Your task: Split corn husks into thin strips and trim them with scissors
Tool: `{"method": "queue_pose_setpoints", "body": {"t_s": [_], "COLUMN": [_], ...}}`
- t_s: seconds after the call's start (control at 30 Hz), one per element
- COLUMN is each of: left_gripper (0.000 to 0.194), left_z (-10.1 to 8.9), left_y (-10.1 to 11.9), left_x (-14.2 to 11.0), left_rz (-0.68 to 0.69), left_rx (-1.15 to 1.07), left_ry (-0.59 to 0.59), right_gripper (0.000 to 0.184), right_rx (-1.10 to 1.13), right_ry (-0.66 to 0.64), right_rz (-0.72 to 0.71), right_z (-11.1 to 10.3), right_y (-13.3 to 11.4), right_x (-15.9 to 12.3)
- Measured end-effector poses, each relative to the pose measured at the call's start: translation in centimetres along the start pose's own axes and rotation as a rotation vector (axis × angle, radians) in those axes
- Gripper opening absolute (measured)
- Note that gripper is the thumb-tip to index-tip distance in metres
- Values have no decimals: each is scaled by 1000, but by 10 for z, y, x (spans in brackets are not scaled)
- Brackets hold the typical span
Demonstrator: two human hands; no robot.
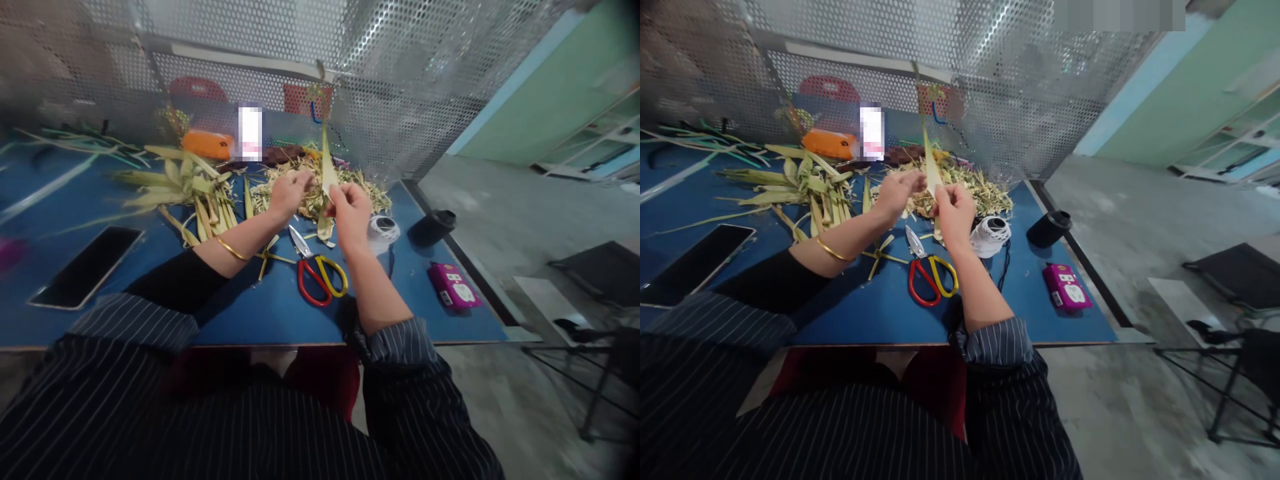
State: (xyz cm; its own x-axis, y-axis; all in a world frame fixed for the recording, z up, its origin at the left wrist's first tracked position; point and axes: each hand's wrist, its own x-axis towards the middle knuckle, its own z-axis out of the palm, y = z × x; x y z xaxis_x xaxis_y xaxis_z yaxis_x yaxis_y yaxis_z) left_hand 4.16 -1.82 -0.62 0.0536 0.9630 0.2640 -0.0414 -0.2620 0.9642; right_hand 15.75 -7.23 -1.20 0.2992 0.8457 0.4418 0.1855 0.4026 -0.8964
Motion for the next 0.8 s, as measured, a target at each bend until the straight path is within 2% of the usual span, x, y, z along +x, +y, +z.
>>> {"method": "queue_pose_setpoints", "body": {"t_s": [0.1, 0.17, 0.23, 0.33, 0.43, 0.67, 0.8], "left_gripper": [34, 28, 23, 17, 18, 20, 20], "left_z": [-12, -21, -29, -40, -49, -57, -65], "left_y": [10, 15, 16, 16, 17, 22, 21], "left_x": [-17, -31, -42, -53, -57, -57, -52], "left_rz": [-18, -70, -124, -231, -304, -273, -233], "left_rx": [-124, -124, -115, -134, -177, -258, -222], "left_ry": [-15, -38, 2, 73, 104, 166, 144], "right_gripper": [26, 29, 32, 29, 20, 14, 11], "right_rx": [-115, -189, -226, -172, -64, 14, -28], "right_ry": [-36, -89, -151, -253, -350, -417, -358], "right_rz": [-15, -35, -60, -43, 24, 101, 59], "right_z": [4, 9, 15, 23, 29, 33, 28], "right_y": [3, 2, 1, 0, 1, -2, 0], "right_x": [-5, -12, -19, -29, -36, -41, -34]}}
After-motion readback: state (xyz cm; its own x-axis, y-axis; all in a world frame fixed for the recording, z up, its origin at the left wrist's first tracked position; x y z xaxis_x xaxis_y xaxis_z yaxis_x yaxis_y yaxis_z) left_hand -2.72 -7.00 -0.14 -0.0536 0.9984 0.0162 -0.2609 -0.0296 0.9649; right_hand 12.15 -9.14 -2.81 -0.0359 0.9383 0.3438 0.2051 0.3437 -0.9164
